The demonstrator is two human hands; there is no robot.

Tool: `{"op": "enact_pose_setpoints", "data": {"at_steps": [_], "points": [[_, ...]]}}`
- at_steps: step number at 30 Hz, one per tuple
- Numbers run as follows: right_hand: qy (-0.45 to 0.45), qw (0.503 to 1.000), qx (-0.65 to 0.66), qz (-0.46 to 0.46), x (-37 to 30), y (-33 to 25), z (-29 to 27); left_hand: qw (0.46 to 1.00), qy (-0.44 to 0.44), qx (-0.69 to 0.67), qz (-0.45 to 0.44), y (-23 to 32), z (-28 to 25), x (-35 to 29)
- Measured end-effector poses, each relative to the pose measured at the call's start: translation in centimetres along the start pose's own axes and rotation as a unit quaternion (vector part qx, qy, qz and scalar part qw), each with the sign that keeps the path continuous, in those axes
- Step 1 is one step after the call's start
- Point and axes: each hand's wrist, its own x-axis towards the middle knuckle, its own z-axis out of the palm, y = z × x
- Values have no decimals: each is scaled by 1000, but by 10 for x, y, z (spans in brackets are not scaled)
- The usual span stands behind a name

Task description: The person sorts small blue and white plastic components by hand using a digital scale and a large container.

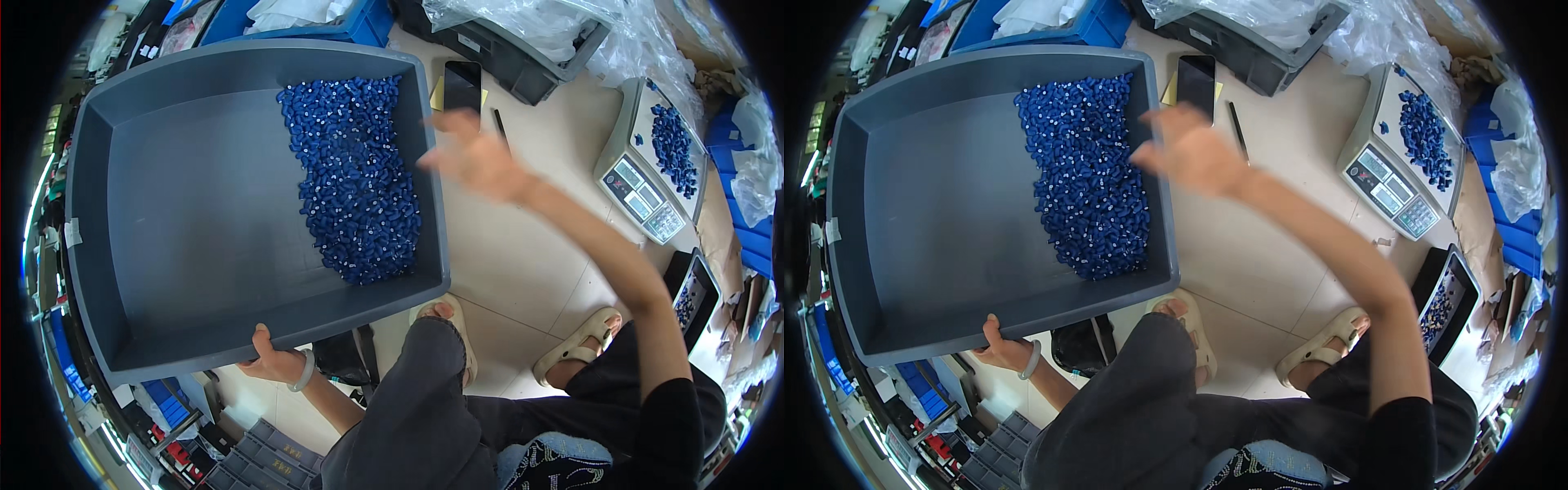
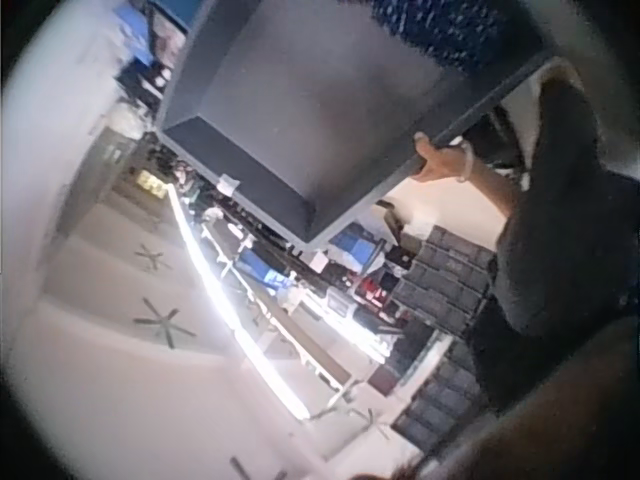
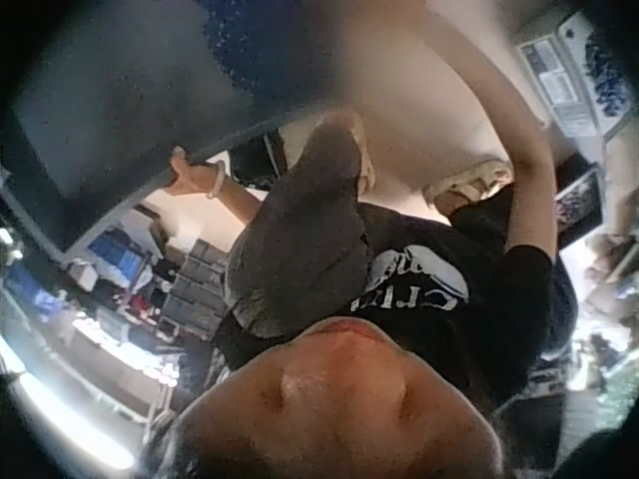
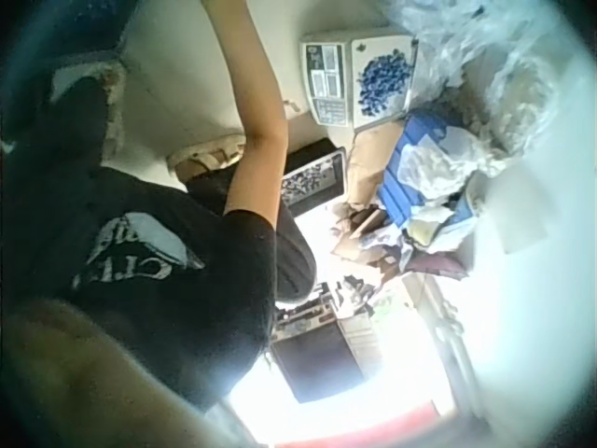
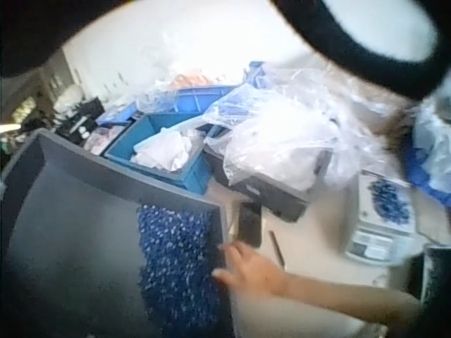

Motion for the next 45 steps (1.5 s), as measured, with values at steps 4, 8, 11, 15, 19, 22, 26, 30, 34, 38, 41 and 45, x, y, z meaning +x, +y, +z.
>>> {"op": "enact_pose_setpoints", "data": {"at_steps": [4,8,11,15,19,22,26,30,34,38,41,45], "points": [[-19,984,-174,-21,-9,-17,128,1000,-2,-17,-7,-13,9,-8],[35,976,-215,-17,-3,-21,153,998,59,8,30,-30,6,1],[84,982,-170,-17,23,-24,172,999,33,29,-5,-21,-4,12],[236,955,-180,-15,59,-1,192,999,25,25,2,-26,0,5],[140,987,-69,47,58,-10,169,998,36,53,22,-30,-8,7],[105,988,8,109,65,-26,157,997,41,55,20,-29,-10,11],[98,983,72,135,67,-43,143,997,26,65,27,-32,-13,13],[81,981,98,144,69,-49,128,996,31,78,29,-26,-6,7],[101,980,111,134,69,-51,107,998,29,58,16,-22,-5,7],[77,985,109,112,64,-56,80,997,43,70,8,-23,-4,5],[81,988,105,82,54,-57,55,996,48,70,-2,-20,-3,3],[135,978,154,40,27,-45,-3,996,48,68,13,-20,-2,3]]}}
